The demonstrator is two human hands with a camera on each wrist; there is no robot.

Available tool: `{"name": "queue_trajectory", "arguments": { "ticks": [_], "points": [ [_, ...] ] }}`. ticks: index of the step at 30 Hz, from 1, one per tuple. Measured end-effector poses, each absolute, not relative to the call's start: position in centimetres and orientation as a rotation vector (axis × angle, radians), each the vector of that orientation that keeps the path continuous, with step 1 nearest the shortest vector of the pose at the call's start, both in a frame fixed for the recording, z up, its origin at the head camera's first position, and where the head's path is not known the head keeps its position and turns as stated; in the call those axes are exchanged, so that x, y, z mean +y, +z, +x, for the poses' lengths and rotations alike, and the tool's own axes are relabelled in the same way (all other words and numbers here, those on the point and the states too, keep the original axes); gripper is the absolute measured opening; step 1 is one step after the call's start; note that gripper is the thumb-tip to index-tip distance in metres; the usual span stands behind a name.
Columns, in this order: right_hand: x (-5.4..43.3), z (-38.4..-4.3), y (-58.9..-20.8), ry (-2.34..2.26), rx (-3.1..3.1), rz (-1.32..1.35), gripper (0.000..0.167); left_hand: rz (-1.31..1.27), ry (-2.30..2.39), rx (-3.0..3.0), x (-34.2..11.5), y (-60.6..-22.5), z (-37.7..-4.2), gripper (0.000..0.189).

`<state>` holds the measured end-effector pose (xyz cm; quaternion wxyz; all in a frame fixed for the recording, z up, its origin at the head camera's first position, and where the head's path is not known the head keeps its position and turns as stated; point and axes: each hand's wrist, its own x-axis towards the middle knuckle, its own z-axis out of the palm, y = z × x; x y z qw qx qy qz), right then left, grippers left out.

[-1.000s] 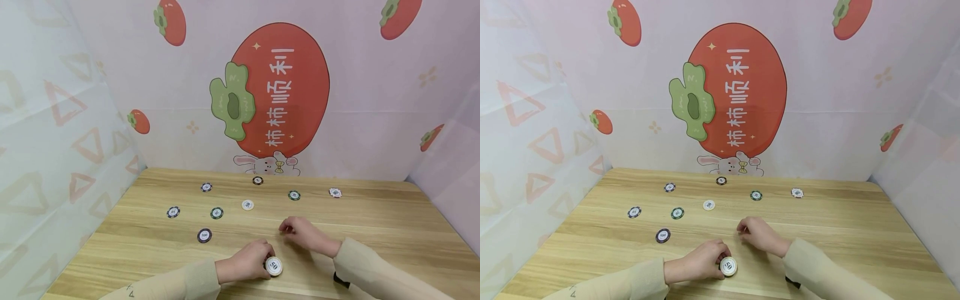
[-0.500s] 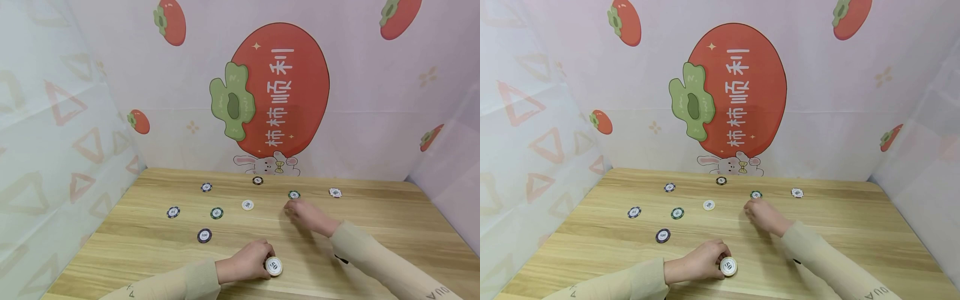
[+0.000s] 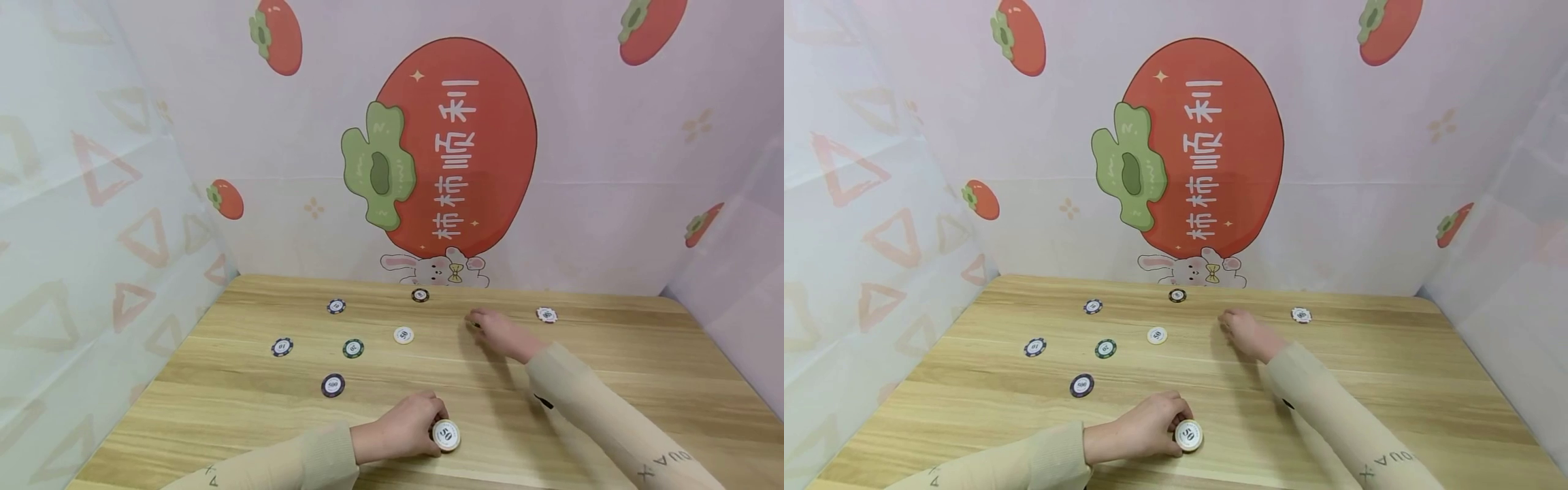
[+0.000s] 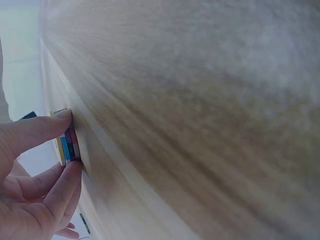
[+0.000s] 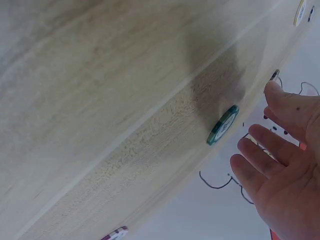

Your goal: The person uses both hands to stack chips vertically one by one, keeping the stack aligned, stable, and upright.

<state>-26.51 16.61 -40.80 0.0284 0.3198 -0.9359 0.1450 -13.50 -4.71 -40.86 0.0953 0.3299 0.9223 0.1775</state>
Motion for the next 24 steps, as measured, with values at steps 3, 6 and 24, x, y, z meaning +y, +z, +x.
{"name": "queue_trajectory", "arguments": {
  "ticks": [3, 6, 24],
  "points": [
    [16.7, -27.1, -41.0, 0.456, -2.959, 0.919, 0.034, 0.971, 0.526, 2.726, -4.7, -40.9, -13.5, 0.035],
    [16.9, -27.6, -41.2, 0.456, -2.991, 0.890, 0.035, 0.966, 0.526, 2.722, -4.7, -40.9, -13.6, 0.036],
    [16.3, -28.9, -41.3, 0.392, -3.004, 0.811, 0.013, 0.995, 0.551, 2.718, -4.9, -41.1, -13.7, 0.034]
  ]
}}
